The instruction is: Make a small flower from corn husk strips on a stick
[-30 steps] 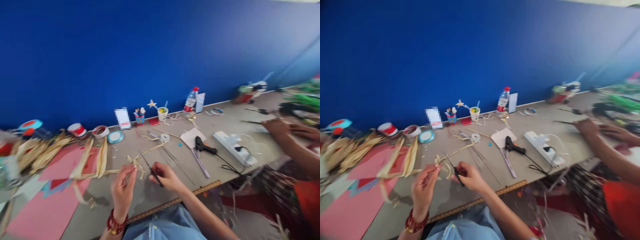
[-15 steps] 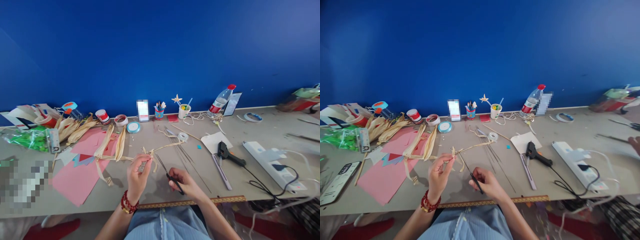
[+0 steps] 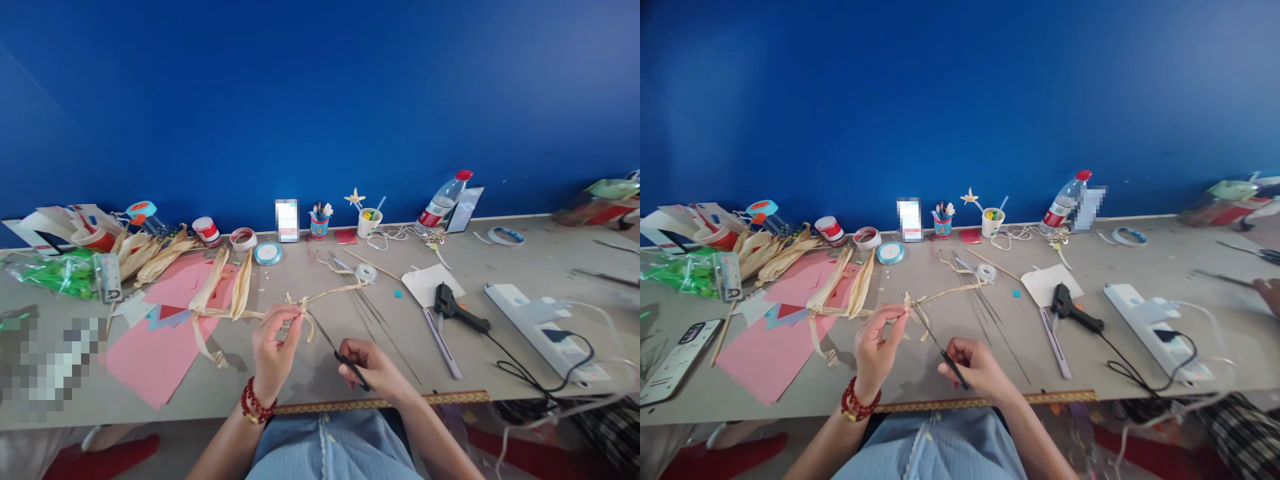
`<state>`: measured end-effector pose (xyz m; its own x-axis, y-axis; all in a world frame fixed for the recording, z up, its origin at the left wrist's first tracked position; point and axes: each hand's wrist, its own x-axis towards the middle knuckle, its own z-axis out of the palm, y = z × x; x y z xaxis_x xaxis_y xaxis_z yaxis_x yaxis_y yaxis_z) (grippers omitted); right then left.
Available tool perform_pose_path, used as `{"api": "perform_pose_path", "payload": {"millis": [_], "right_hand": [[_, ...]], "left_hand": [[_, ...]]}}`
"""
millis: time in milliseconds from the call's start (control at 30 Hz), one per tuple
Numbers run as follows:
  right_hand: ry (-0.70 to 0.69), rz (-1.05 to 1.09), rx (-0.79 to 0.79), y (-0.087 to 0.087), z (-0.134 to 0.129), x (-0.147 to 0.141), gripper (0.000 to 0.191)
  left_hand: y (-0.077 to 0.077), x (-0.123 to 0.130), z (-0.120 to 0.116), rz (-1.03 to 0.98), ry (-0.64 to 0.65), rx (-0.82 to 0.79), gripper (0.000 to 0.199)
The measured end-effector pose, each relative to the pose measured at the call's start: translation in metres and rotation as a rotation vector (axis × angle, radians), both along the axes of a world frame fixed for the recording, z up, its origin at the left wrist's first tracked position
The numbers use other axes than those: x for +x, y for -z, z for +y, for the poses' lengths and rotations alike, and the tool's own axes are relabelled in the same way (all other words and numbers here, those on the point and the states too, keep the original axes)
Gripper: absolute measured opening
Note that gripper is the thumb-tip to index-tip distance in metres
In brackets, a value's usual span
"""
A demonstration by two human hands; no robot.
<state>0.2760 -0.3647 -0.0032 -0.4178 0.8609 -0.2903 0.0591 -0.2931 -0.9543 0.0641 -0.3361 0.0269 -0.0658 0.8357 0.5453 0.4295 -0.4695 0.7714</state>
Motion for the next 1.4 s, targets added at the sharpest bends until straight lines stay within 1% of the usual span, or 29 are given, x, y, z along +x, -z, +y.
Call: {"api": "perform_pose_path", "payload": {"millis": [433, 733, 1133, 1400], "right_hand": [[0.021, -0.039, 0.020, 0.003, -0.003, -0.001, 0.048], [0.024, -0.045, 0.028, 0.003, -0.002, -0.003, 0.049], [0.010, -0.051, 0.052, 0.015, -0.004, -0.002, 0.046], [0.027, -0.030, 0.038, 0.010, -0.005, -0.005, 0.044]], "left_hand": [[-0.003, 0.001, -0.001, -0.004, -0.001, -0.009, 0.010], [-0.001, 0.001, -0.001, 0.008, -0.011, -0.012, 0.011], [0.000, 0.001, -0.001, -0.002, -0.016, -0.015, 0.011], [0.002, 0.001, -0.001, -0.030, -0.006, -0.024, 0.010]]}}
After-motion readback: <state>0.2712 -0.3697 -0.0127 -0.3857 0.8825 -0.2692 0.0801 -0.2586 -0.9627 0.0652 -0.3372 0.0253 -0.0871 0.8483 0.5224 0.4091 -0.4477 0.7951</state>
